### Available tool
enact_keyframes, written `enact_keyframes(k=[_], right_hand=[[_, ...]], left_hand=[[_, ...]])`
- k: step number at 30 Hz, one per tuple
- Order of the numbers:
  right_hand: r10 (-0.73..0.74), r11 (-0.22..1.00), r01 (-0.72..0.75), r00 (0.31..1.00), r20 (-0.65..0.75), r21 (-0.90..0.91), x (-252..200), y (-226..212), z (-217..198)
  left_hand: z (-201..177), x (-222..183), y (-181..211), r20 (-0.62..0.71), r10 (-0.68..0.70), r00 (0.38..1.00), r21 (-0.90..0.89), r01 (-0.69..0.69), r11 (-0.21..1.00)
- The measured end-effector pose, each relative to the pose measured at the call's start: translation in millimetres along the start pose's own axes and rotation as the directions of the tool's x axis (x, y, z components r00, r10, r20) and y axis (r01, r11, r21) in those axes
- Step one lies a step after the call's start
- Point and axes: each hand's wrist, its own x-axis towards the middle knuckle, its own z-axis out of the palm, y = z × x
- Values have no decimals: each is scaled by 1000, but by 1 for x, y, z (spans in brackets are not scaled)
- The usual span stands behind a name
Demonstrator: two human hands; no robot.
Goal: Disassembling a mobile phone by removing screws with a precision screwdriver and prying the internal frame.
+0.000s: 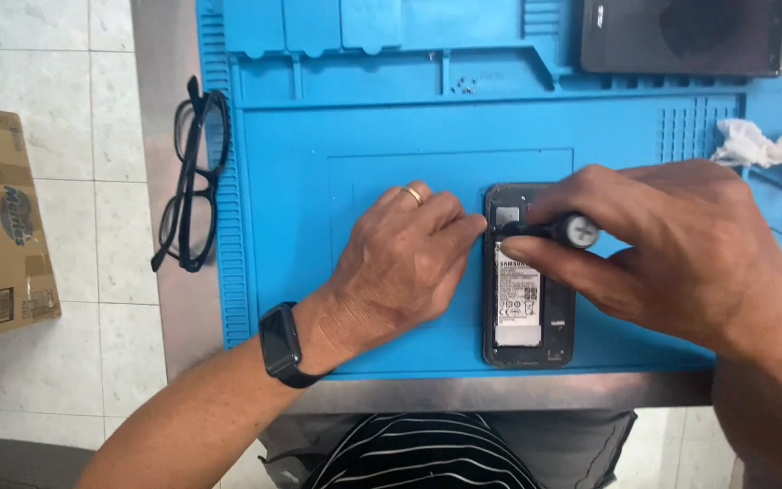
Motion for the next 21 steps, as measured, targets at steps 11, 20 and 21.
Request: enact_keyframes(k=[11, 20, 21], right_hand=[[461, 689, -93, 822, -335, 719, 5, 25, 24], [410, 756, -188, 883, -229, 627, 26, 23, 33], [382, 785, -180, 894, -234, 593, 25, 26, 35]], left_hand=[[2, 1, 1, -25, 24, 999, 18, -24, 1000], [2, -1, 0, 13, 10, 1000, 32, -10, 999], [2, -1, 0, 12, 12, 1000, 37, -12, 999]])
